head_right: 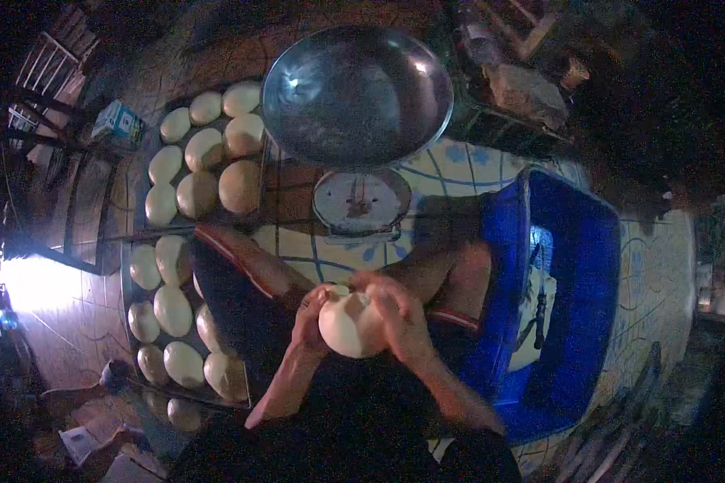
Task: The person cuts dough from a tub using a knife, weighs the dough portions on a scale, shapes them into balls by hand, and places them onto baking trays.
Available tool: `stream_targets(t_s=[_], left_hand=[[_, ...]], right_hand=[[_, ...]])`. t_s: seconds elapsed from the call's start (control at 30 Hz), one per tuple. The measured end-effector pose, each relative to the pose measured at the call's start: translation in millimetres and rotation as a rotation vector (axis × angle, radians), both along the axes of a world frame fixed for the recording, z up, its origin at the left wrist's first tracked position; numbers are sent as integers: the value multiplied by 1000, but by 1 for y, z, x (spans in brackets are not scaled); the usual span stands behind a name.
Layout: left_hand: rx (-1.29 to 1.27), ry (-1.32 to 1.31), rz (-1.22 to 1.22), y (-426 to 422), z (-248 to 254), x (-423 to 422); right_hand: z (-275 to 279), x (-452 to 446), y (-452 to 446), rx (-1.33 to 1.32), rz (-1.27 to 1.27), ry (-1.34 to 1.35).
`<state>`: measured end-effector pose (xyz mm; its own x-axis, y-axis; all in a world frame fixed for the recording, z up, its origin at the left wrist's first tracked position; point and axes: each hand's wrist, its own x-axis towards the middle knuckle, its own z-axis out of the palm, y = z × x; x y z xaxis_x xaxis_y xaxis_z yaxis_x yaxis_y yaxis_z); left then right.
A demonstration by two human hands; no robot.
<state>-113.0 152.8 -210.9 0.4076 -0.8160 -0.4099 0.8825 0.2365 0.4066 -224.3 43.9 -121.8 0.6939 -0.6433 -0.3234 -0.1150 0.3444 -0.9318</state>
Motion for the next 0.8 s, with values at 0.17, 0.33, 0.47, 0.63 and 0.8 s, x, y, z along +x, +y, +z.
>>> stream_targets(t_s=[0.17, 0.33, 0.47, 0.63, 0.8], left_hand=[[-49, -451, -21, -6, -12, 6], [-439, -615, -466, 25, 29, 65], [-210, -994, -394, 61, 74, 44], [503, -1715, 504, 72, 73, 19], [709, -1487, 849, 126, 113, 39]], right_hand=[[-3, 12, 7, -753, 229, 9], [0, 27, 15, -506, 229, -170], [27, 59, 39, -795, 497, -202], [47, 93, 68, -1088, 679, -217], [-22, 124, 52, 411, 665, -972]])
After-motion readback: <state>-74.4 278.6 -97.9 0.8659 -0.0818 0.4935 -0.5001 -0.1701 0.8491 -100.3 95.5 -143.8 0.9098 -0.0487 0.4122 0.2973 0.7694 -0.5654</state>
